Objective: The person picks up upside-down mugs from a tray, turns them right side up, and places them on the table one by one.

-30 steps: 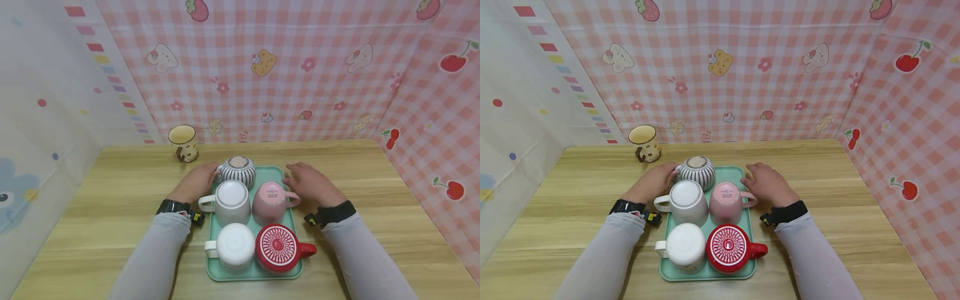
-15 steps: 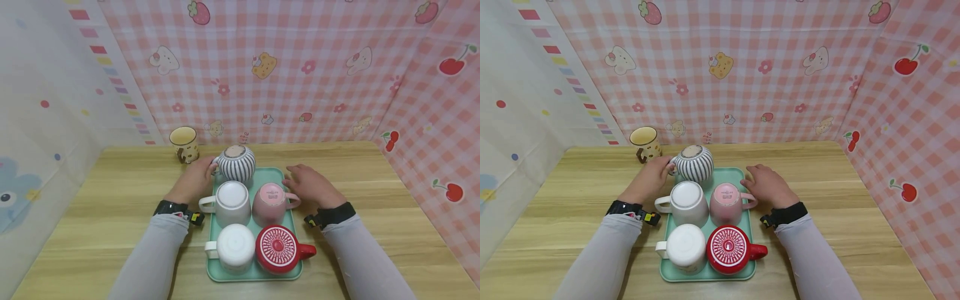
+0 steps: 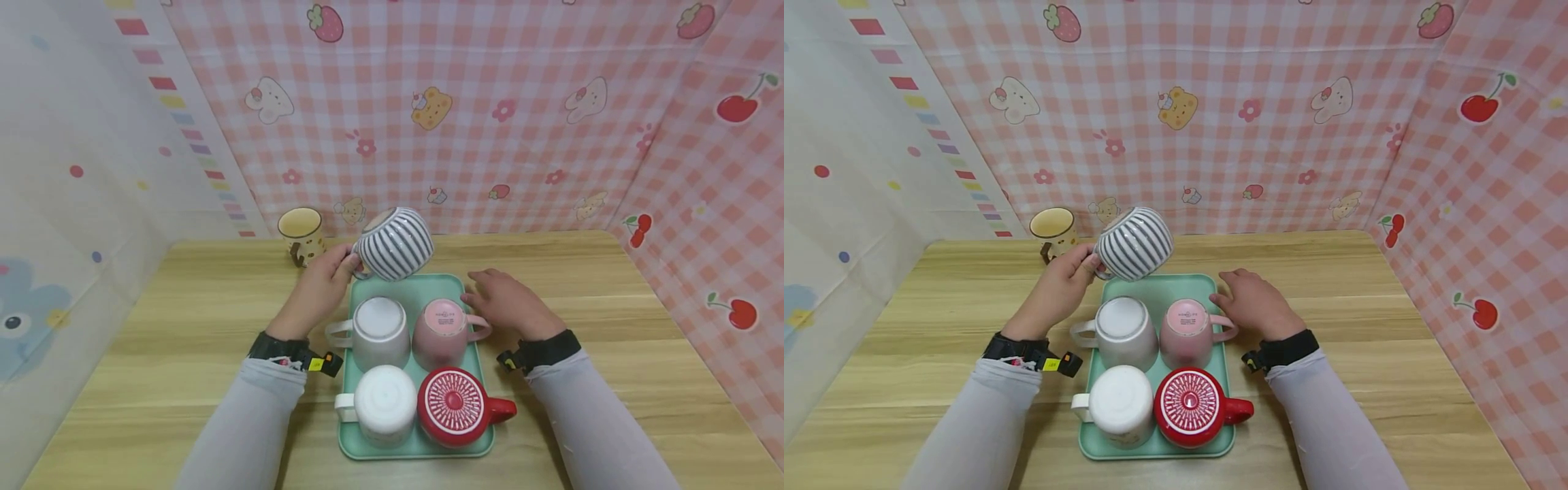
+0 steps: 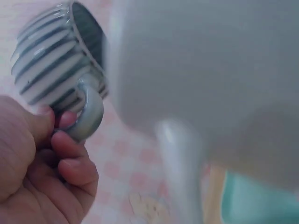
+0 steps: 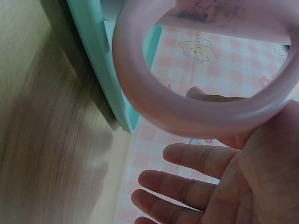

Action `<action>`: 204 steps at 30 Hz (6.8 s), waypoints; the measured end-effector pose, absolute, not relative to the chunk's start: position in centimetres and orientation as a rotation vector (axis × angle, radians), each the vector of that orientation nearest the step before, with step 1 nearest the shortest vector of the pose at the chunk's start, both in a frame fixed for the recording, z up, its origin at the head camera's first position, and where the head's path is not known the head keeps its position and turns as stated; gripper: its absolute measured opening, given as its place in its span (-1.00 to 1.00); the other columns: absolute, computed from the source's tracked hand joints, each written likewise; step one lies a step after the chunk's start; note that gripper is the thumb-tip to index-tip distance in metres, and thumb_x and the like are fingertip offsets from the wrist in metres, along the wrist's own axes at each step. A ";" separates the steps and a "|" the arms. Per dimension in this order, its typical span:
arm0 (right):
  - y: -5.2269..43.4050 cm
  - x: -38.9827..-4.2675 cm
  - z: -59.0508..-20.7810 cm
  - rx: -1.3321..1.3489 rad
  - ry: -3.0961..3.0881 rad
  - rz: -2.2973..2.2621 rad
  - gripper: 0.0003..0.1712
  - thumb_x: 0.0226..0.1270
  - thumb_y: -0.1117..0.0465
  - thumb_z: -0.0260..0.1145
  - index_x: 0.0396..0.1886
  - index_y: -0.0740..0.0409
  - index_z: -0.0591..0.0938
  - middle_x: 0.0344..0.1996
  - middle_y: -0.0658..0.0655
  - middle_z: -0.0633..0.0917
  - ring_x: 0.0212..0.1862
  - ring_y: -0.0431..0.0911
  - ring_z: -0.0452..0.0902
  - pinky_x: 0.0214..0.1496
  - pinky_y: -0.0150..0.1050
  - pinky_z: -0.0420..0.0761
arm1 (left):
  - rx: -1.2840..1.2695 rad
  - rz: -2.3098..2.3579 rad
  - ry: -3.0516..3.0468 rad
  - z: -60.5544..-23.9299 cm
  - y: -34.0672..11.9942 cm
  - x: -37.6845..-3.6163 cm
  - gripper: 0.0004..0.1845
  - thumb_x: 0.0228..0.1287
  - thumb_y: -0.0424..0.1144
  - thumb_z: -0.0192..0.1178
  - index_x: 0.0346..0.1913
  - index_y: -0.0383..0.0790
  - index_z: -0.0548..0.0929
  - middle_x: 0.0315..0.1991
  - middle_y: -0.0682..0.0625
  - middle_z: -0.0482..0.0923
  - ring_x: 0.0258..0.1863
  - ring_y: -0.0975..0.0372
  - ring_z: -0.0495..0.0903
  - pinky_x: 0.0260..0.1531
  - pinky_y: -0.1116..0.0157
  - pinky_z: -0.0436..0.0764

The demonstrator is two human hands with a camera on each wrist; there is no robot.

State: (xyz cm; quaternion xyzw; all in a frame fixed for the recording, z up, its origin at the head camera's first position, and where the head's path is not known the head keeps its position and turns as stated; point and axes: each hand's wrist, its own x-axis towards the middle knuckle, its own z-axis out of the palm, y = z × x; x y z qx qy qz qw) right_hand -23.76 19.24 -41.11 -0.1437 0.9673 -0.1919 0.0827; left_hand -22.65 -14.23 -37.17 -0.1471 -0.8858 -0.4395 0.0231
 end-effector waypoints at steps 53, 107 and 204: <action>14.5 -18.7 -34.8 -0.624 2.521 -1.562 -0.65 0.48 0.19 0.37 0.20 0.11 0.71 0.14 0.12 0.73 0.08 0.03 0.65 0.03 -0.14 0.68 | -0.186 -3.243 -1.867 -35.5 -8.7 -20.7 -0.71 0.72 -0.24 -0.21 -0.02 -0.35 0.50 -0.24 0.04 0.50 -0.42 0.40 0.45 -0.45 0.56 0.49; 10.1 -20.0 -33.1 -0.215 2.009 -1.999 -0.76 0.64 0.15 0.16 -0.05 0.26 0.60 -0.49 -0.03 0.59 -0.43 -0.22 0.50 -0.33 -0.40 0.56 | -0.257 -1.966 -2.857 -34.7 -9.8 -20.3 -0.65 0.65 0.01 0.01 0.12 -0.14 0.67 -0.11 -0.04 0.69 -0.20 0.21 0.60 -0.14 0.28 0.56; 2.7 -33.9 -34.8 -0.370 2.238 -0.804 -0.55 0.59 -0.01 0.23 0.12 0.30 0.64 0.08 0.25 0.73 0.17 0.06 0.67 0.27 -0.09 0.66 | -0.276 -1.152 -3.020 -39.4 -15.7 -19.9 -0.70 0.63 -0.04 0.05 0.12 -0.14 0.64 -0.11 -0.06 0.66 -0.18 0.10 0.59 -0.10 0.14 0.64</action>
